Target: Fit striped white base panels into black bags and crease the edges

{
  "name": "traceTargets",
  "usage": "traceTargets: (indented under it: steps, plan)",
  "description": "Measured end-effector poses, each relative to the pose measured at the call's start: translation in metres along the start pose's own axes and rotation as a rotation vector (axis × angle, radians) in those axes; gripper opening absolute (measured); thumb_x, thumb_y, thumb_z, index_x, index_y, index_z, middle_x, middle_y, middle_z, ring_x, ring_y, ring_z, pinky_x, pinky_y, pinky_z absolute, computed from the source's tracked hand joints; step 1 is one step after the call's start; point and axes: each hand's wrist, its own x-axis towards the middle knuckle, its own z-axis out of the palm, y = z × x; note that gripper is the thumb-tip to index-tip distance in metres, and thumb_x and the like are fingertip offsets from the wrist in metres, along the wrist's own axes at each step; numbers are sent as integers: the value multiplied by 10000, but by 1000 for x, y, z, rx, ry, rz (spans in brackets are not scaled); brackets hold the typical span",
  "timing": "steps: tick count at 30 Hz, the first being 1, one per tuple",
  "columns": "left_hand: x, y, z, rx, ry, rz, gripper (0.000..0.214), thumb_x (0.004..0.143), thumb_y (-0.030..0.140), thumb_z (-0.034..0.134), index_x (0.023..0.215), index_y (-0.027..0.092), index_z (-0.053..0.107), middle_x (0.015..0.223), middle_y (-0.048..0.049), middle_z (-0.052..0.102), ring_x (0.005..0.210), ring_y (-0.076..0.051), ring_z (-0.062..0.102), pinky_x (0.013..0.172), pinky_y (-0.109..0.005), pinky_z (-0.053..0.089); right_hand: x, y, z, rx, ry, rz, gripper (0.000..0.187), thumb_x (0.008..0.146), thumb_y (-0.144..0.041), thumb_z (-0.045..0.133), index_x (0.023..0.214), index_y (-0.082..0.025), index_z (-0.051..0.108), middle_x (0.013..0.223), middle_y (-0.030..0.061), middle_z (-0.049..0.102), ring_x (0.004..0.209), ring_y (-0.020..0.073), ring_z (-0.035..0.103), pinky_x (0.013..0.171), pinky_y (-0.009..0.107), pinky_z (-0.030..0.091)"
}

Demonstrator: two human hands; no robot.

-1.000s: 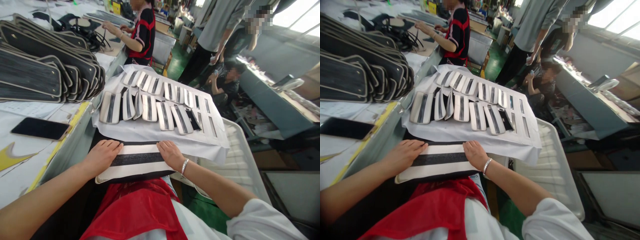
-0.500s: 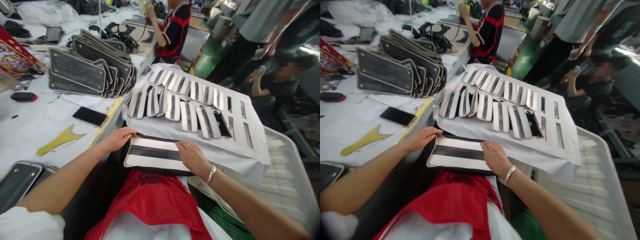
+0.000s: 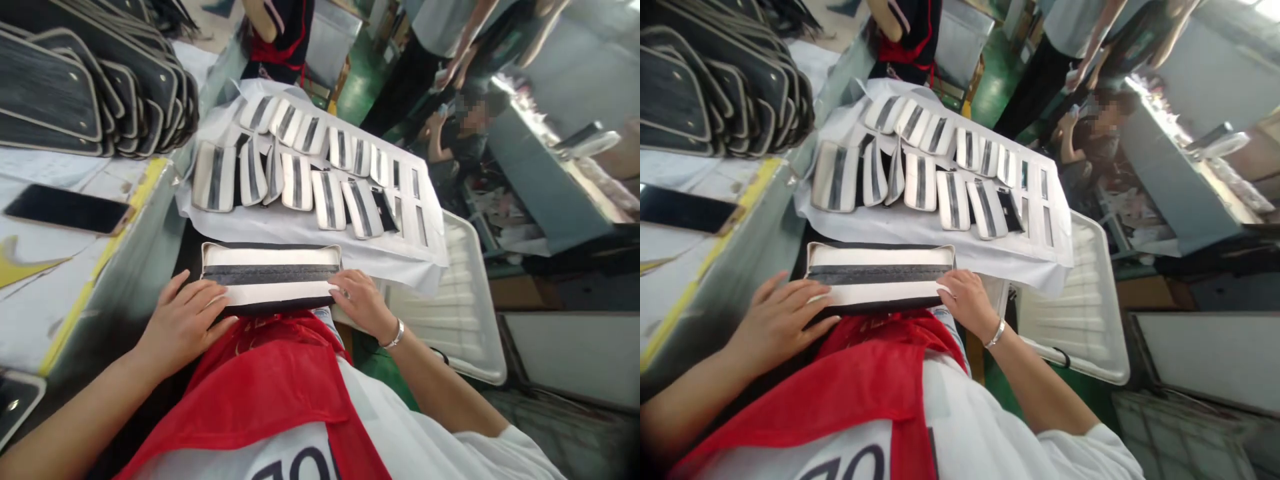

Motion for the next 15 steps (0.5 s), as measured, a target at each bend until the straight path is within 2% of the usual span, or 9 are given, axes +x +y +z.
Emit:
traceTargets:
  steps: [4, 6, 9, 12, 15]
  plan:
    - [41, 37, 17, -53, 27, 98, 255, 864, 308, 529, 1068, 180, 613, 1043, -88, 660, 971, -232, 574, 979, -433, 367, -23, 7, 3, -66, -30, 14, 171, 850, -254, 587, 1000, -201, 649, 1023, 48, 635, 987, 184, 537, 1032, 430, 289]
    - [60, 57, 28, -86, -8, 152, 241, 870, 288, 518, 1056, 172, 618, 1032, -89, 659, 945, -229, 574, 915, -403, 400, -28, 4, 7, -107, 10, 47, 148, 854, -259, 583, 977, -208, 647, 1008, 38, 637, 1006, 181, 532, 1076, 454, 216]
    - [74, 74, 41, -115, -93, 158, 206, 874, 262, 508, 1012, 177, 634, 1026, -88, 658, 919, -229, 574, 842, -392, 416, -29, 0, 10, -137, 92, 99, 114, 862, -264, 570, 915, -195, 645, 972, 41, 640, 1013, 185, 529, 1079, 455, 212]
    - [68, 68, 39, -134, -103, 40, 205, 872, 280, 519, 1017, 200, 639, 1081, -86, 647, 981, -237, 562, 855, -403, 411, -28, -5, 16, -168, 171, 71, 126, 877, -243, 543, 930, -186, 643, 980, 53, 639, 1046, 195, 511, 1082, 453, 212]
    - [47, 41, 25, -89, -71, -117, 222, 856, 322, 548, 1021, 218, 656, 1145, -84, 622, 1079, -258, 527, 975, -474, 352, -22, -15, 32, -194, 142, -135, 200, 901, -202, 490, 1043, -180, 630, 1018, 64, 631, 1036, 189, 495, 1056, 418, 264]
